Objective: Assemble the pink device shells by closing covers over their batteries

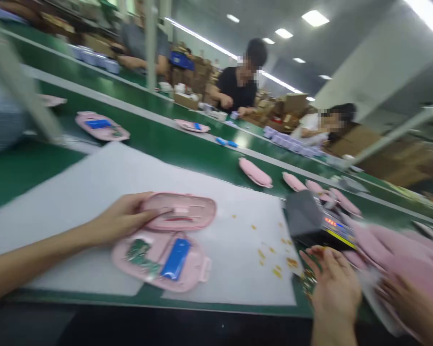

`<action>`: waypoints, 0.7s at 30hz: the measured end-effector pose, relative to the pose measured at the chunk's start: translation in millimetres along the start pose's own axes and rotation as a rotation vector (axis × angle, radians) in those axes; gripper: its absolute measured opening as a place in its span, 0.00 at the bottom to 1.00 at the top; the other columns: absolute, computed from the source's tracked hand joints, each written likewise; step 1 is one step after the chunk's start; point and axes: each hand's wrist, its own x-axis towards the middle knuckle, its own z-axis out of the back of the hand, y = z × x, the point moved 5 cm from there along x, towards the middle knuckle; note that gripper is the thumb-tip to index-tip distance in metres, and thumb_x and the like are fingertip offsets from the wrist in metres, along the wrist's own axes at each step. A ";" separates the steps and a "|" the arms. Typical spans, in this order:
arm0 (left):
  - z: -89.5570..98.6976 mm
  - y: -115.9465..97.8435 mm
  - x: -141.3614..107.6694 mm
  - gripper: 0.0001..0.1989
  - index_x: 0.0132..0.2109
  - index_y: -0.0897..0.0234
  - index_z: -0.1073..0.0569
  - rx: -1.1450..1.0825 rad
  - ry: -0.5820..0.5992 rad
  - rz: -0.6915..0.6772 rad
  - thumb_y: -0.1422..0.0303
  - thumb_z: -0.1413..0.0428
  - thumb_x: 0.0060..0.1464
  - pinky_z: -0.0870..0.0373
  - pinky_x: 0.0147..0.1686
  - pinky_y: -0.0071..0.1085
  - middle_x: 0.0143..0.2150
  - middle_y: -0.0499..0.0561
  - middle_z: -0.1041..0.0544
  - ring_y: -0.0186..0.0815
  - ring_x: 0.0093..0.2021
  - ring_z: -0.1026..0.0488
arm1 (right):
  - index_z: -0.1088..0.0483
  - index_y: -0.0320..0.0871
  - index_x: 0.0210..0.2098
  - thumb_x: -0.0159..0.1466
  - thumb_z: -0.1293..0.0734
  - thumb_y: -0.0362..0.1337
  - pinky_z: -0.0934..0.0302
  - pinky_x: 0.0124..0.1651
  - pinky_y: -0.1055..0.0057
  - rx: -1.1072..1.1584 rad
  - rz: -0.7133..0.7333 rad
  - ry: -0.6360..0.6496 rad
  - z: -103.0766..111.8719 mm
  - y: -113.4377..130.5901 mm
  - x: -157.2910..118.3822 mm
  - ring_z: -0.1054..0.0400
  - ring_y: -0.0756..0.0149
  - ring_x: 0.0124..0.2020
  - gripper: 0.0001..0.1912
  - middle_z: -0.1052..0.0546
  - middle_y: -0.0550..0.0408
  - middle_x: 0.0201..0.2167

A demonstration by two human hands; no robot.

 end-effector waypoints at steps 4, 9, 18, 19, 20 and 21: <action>4.4 15.1 0.9 0.20 0.47 0.66 0.24 -0.220 0.054 -0.038 0.58 0.39 0.51 0.24 0.42 0.36 0.44 0.55 0.20 0.44 0.43 0.23 | 0.33 0.46 0.36 0.68 0.39 0.42 0.34 0.52 0.54 0.149 0.303 0.476 -139.1 106.4 -23.5 0.33 0.56 0.51 0.08 0.29 0.47 0.48; 3.0 26.5 -2.7 0.14 0.43 0.69 0.25 -0.355 0.067 -0.103 0.63 0.43 0.54 0.26 0.40 0.34 0.39 0.56 0.21 0.42 0.40 0.23 | 0.34 0.45 0.35 0.70 0.44 0.38 0.35 0.52 0.58 -0.126 0.689 0.993 -261.4 168.2 -43.1 0.36 0.57 0.55 0.10 0.34 0.46 0.57; 10.1 30.7 -4.9 0.10 0.39 0.68 0.27 -0.245 0.001 -0.200 0.67 0.49 0.57 0.29 0.36 0.31 0.37 0.54 0.23 0.41 0.39 0.26 | 0.34 0.45 0.33 0.69 0.44 0.38 0.35 0.45 0.59 -0.350 0.812 1.026 -279.9 163.7 -47.8 0.35 0.56 0.54 0.11 0.32 0.48 0.55; 10.2 30.7 -5.2 0.10 0.39 0.68 0.27 -0.241 -0.002 -0.207 0.66 0.49 0.57 0.29 0.36 0.31 0.37 0.54 0.23 0.41 0.39 0.26 | 0.34 0.45 0.33 0.69 0.43 0.37 0.35 0.45 0.60 -0.355 0.818 1.019 -280.0 164.6 -48.2 0.35 0.56 0.53 0.10 0.31 0.48 0.55; 10.0 30.6 -5.5 0.10 0.39 0.68 0.27 -0.240 -0.005 -0.213 0.66 0.49 0.57 0.29 0.35 0.31 0.37 0.54 0.23 0.41 0.38 0.26 | 0.34 0.45 0.33 0.69 0.43 0.38 0.35 0.44 0.60 -0.357 0.819 1.007 -280.3 165.1 -48.4 0.35 0.56 0.53 0.10 0.31 0.49 0.55; 9.8 30.5 -5.7 0.09 0.38 0.68 0.27 -0.240 -0.008 -0.217 0.66 0.49 0.57 0.29 0.35 0.30 0.36 0.53 0.23 0.41 0.38 0.26 | 0.33 0.45 0.33 0.68 0.43 0.38 0.35 0.43 0.60 -0.357 0.818 0.993 -280.8 165.1 -48.3 0.35 0.56 0.52 0.10 0.31 0.49 0.54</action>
